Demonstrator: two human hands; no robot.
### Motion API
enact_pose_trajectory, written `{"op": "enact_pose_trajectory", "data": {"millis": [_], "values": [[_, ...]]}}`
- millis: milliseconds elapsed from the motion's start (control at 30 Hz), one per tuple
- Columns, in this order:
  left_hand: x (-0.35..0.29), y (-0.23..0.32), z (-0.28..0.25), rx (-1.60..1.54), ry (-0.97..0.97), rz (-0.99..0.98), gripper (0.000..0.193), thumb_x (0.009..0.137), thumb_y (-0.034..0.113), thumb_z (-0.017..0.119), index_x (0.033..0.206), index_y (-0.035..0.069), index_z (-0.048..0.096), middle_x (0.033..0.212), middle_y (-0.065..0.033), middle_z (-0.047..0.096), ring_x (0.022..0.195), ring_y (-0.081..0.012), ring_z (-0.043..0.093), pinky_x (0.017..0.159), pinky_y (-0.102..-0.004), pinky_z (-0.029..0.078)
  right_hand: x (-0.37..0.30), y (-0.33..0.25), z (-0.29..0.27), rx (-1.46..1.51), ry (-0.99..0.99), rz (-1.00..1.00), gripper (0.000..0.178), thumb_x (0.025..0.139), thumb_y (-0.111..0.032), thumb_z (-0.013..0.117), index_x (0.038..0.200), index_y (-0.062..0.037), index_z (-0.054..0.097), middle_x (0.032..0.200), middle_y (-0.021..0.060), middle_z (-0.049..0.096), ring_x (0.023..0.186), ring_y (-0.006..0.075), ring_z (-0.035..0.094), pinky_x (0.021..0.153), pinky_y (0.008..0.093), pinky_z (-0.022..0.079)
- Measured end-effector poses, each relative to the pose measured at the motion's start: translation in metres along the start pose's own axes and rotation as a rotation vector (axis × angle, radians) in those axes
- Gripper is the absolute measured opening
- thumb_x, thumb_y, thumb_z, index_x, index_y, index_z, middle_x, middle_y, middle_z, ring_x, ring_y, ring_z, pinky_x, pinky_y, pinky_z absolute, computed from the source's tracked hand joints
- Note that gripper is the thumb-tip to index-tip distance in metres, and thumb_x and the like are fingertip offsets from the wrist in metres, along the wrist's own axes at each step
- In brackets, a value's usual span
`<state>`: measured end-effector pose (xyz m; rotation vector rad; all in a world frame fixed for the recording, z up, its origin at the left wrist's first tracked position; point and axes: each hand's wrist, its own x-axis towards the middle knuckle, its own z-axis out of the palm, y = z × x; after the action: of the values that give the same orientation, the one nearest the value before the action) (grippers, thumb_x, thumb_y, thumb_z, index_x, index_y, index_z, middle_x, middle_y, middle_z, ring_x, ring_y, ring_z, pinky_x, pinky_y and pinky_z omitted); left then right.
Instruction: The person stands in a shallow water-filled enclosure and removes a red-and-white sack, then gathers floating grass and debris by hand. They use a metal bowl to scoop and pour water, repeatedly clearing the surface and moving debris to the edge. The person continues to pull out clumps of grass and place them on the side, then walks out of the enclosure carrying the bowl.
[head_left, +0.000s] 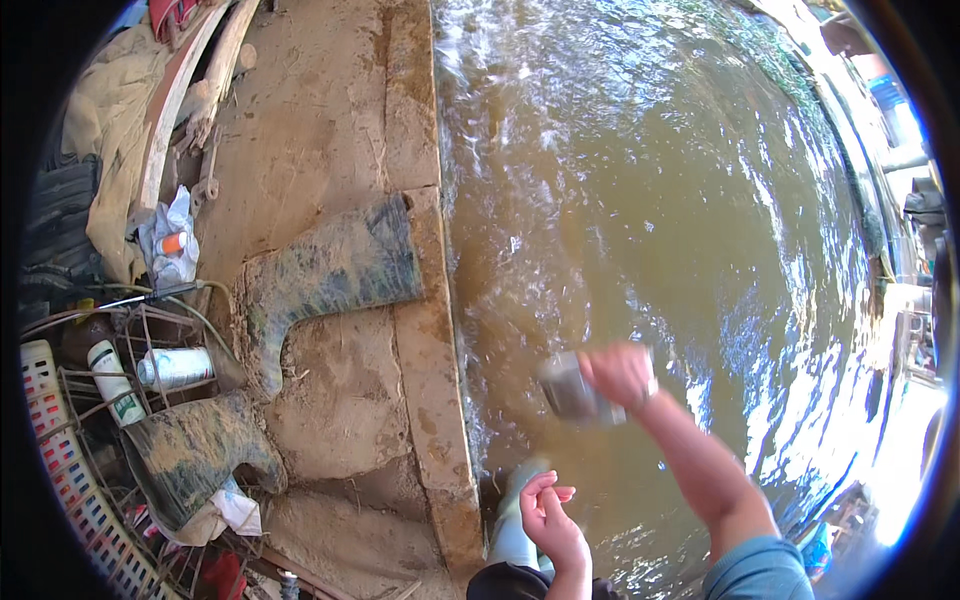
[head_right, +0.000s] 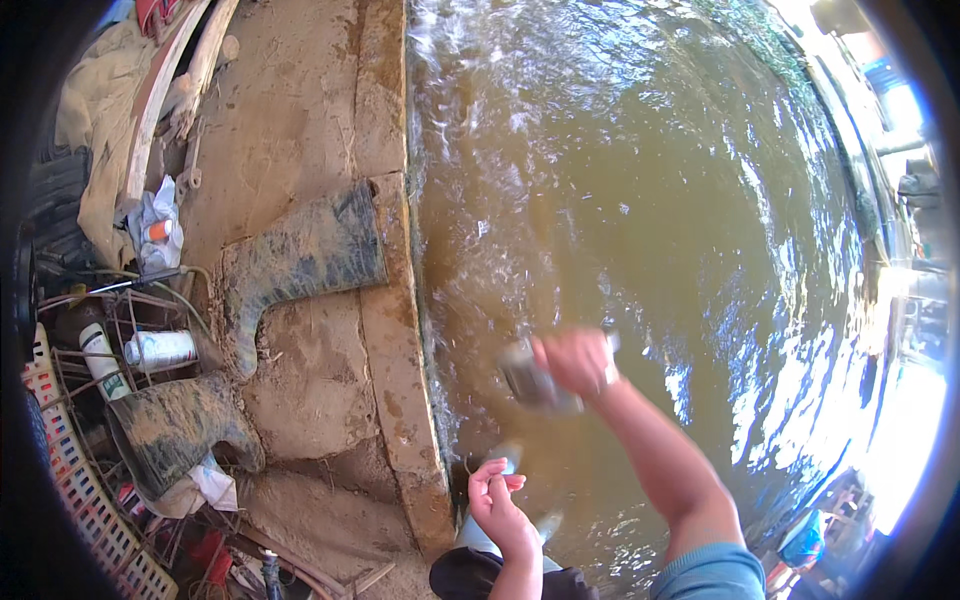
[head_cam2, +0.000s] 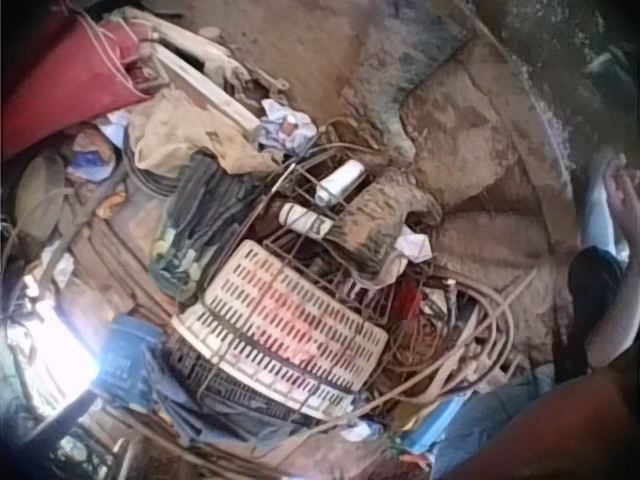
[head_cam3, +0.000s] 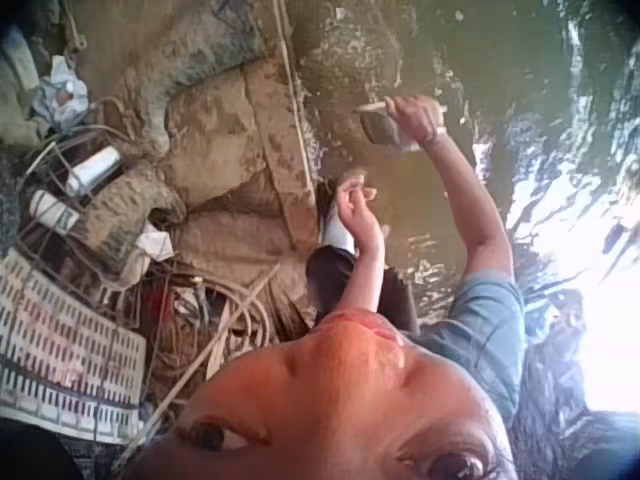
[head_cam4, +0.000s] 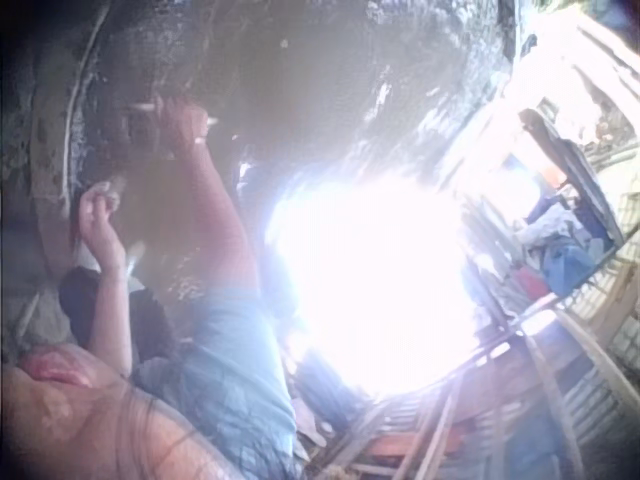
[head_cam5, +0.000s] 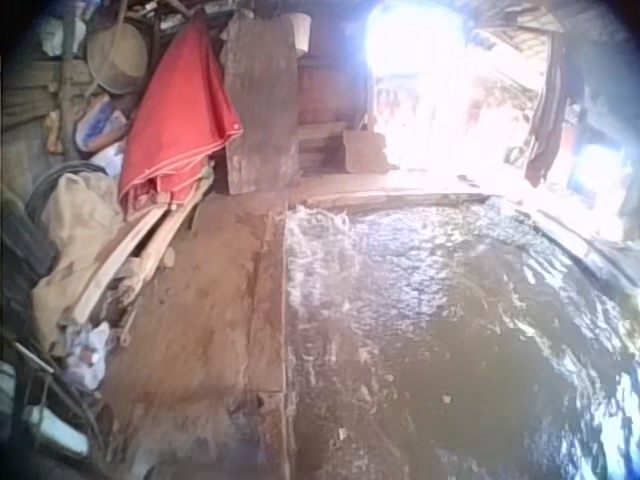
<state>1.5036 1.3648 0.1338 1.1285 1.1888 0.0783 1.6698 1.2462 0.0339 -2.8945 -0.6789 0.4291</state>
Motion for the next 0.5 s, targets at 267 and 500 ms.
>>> {"op": "enact_pose_trajectory", "data": {"millis": [267, 500], "values": [[0.006, -0.003, -0.002, -0.032, 0.028, -0.021, 0.015, 0.087, -0.005, 0.043, 0.093, 0.0, 0.056, 0.1, -0.0101, 0.062, 0.069, -0.0131, 0.056, 0.067, -0.0262, 0.046, -0.243, -0.046, 0.141, 0.081, -0.838, 0.222, 0.051, 0.095, -0.047, 0.036, 0.072, -0.0169, 0.07, 0.065, 0.0053, 0.067, 0.061, 0.0265, 0.067, 0.055, 0.0415, 0.052], [0.008, 0.006, 0.012, -0.025, -0.04, -0.004, 0.014, 0.088, -0.004, 0.044, 0.092, 0.0, 0.056, 0.1, -0.0104, 0.062, 0.069, -0.0124, 0.057, 0.069, -0.0253, 0.045, -0.011, 0.022, 0.118, 0.039, -0.375, 0.177, 0.058, 0.098, -0.043, 0.028, 0.071, -0.0143, 0.07, 0.064, 0.0116, 0.065, 0.056, 0.0301, 0.064, 0.053, 0.0411, 0.05]]}}
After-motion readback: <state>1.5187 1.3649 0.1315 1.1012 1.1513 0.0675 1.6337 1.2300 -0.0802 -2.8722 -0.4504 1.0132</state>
